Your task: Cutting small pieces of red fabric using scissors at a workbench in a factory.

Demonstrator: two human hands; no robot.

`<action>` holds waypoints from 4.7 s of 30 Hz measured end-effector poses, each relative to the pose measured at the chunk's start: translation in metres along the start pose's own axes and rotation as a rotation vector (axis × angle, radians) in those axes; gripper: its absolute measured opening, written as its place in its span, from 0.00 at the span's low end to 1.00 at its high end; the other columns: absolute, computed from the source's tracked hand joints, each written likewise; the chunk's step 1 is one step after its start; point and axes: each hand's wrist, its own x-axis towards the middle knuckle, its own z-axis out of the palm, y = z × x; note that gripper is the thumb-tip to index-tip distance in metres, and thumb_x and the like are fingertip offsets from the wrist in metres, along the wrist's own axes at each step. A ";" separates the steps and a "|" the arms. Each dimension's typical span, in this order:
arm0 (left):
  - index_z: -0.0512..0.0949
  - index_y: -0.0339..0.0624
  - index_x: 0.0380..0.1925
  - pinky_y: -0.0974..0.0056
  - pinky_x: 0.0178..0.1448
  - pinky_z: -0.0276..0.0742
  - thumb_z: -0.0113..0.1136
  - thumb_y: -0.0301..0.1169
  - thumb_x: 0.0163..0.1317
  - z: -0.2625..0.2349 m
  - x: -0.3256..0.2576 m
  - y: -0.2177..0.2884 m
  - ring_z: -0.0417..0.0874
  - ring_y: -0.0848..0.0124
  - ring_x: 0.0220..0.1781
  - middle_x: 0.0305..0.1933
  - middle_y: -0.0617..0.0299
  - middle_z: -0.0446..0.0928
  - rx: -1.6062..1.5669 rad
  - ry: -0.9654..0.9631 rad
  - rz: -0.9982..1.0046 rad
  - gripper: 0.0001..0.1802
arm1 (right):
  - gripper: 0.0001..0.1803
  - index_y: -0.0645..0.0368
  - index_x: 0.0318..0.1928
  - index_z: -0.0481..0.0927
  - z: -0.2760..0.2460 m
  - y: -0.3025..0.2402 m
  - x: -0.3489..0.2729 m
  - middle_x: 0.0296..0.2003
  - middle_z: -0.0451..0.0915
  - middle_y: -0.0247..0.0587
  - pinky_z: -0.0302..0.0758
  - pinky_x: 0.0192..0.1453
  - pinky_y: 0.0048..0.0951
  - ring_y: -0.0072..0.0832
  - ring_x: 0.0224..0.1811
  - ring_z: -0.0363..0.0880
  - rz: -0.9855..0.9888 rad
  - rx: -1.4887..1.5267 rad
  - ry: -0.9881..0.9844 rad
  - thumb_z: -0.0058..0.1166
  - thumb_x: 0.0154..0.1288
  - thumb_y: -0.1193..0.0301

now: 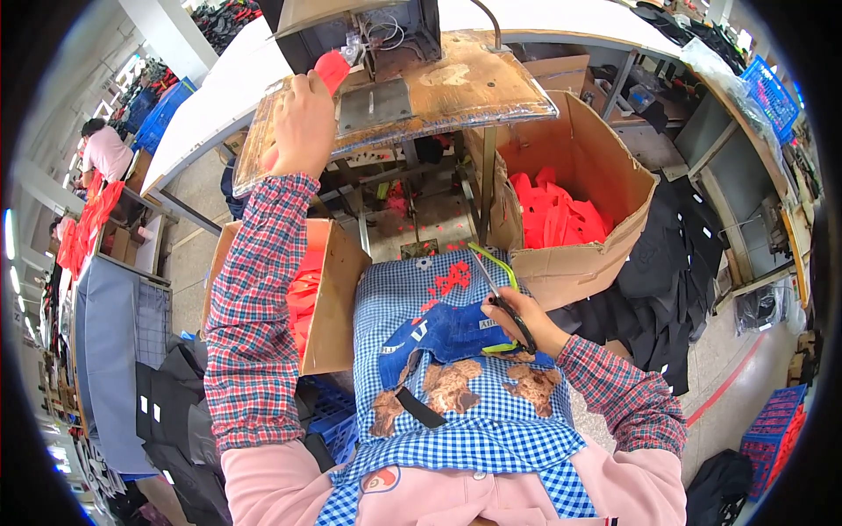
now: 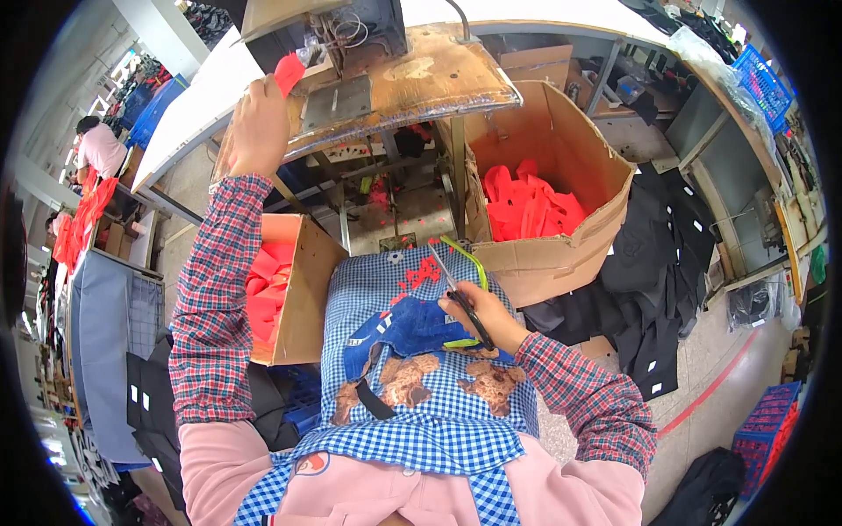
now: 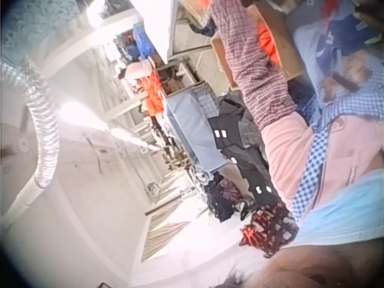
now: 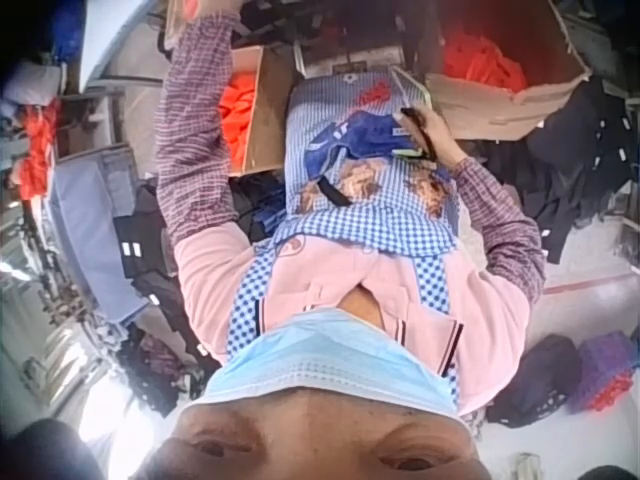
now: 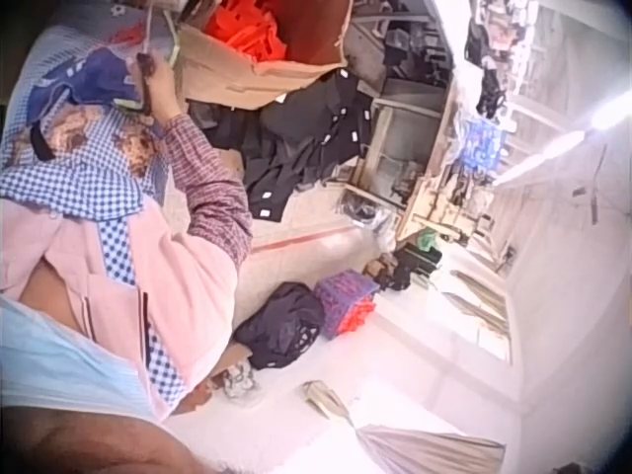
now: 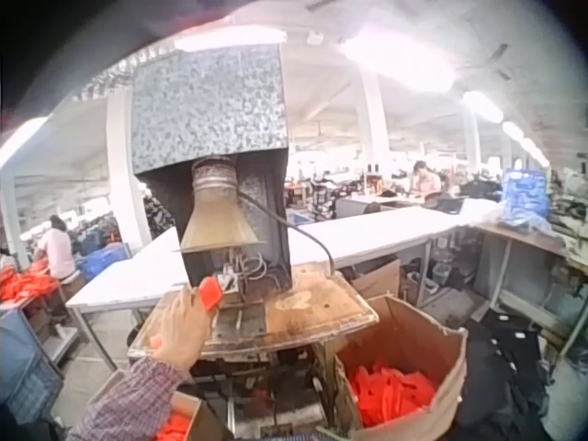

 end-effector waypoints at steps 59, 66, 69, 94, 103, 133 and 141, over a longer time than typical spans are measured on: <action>0.72 0.47 0.62 0.47 0.66 0.77 0.58 0.32 0.74 0.062 0.017 0.102 0.80 0.60 0.60 0.60 0.60 0.79 -2.540 -0.164 -1.059 0.19 | 0.16 0.59 0.49 0.77 0.005 0.034 -0.007 0.25 0.74 0.30 0.72 0.26 0.22 0.18 0.23 0.73 0.124 0.175 0.045 0.57 0.74 0.59; 0.73 0.45 0.62 0.48 0.65 0.78 0.58 0.31 0.73 0.058 0.023 0.102 0.81 0.60 0.60 0.59 0.59 0.79 -2.523 -0.194 -1.045 0.19 | 0.16 0.58 0.49 0.77 0.004 0.034 -0.007 0.25 0.73 0.30 0.71 0.25 0.23 0.18 0.23 0.73 0.147 0.193 0.060 0.57 0.74 0.59; 0.73 0.42 0.62 0.48 0.64 0.79 0.58 0.30 0.73 0.050 0.030 0.108 0.83 0.59 0.58 0.58 0.56 0.80 -2.534 -0.175 -0.957 0.19 | 0.15 0.58 0.49 0.77 0.006 0.032 -0.006 0.25 0.73 0.29 0.71 0.25 0.23 0.17 0.23 0.73 0.162 0.173 0.051 0.58 0.73 0.59; 0.81 0.31 0.53 0.55 0.63 0.79 0.69 0.38 0.56 0.107 -0.376 -0.157 0.86 0.56 0.56 0.51 0.44 0.85 -0.677 -0.593 -1.088 0.28 | 0.17 0.58 0.51 0.78 0.025 0.021 0.005 0.26 0.71 0.29 0.70 0.26 0.22 0.18 0.24 0.71 0.248 0.276 0.132 0.54 0.76 0.57; 0.40 0.36 0.78 0.39 0.80 0.54 0.78 0.45 0.46 0.152 -0.439 -0.198 0.41 0.35 0.82 0.81 0.31 0.33 -0.236 -0.601 -2.103 0.69 | 0.20 0.59 0.53 0.76 0.040 0.011 -0.001 0.26 0.71 0.28 0.69 0.26 0.21 0.16 0.24 0.71 0.237 0.127 0.184 0.48 0.80 0.55; 0.84 0.36 0.49 0.50 0.62 0.78 0.67 0.46 0.50 0.071 -0.465 -0.105 0.83 0.47 0.58 0.54 0.37 0.82 -0.537 -1.022 -1.381 0.31 | 0.15 0.56 0.53 0.77 0.068 -0.002 0.009 0.28 0.71 0.26 0.68 0.28 0.19 0.14 0.26 0.70 0.190 0.029 0.111 0.49 0.80 0.59; 0.83 0.34 0.44 0.49 0.52 0.81 0.68 0.43 0.51 -0.065 -0.358 -0.059 0.86 0.45 0.47 0.41 0.40 0.85 -0.638 -0.505 -1.195 0.25 | 0.13 0.57 0.52 0.77 0.059 0.008 0.013 0.26 0.72 0.26 0.69 0.28 0.18 0.14 0.25 0.71 0.137 0.018 0.089 0.51 0.79 0.61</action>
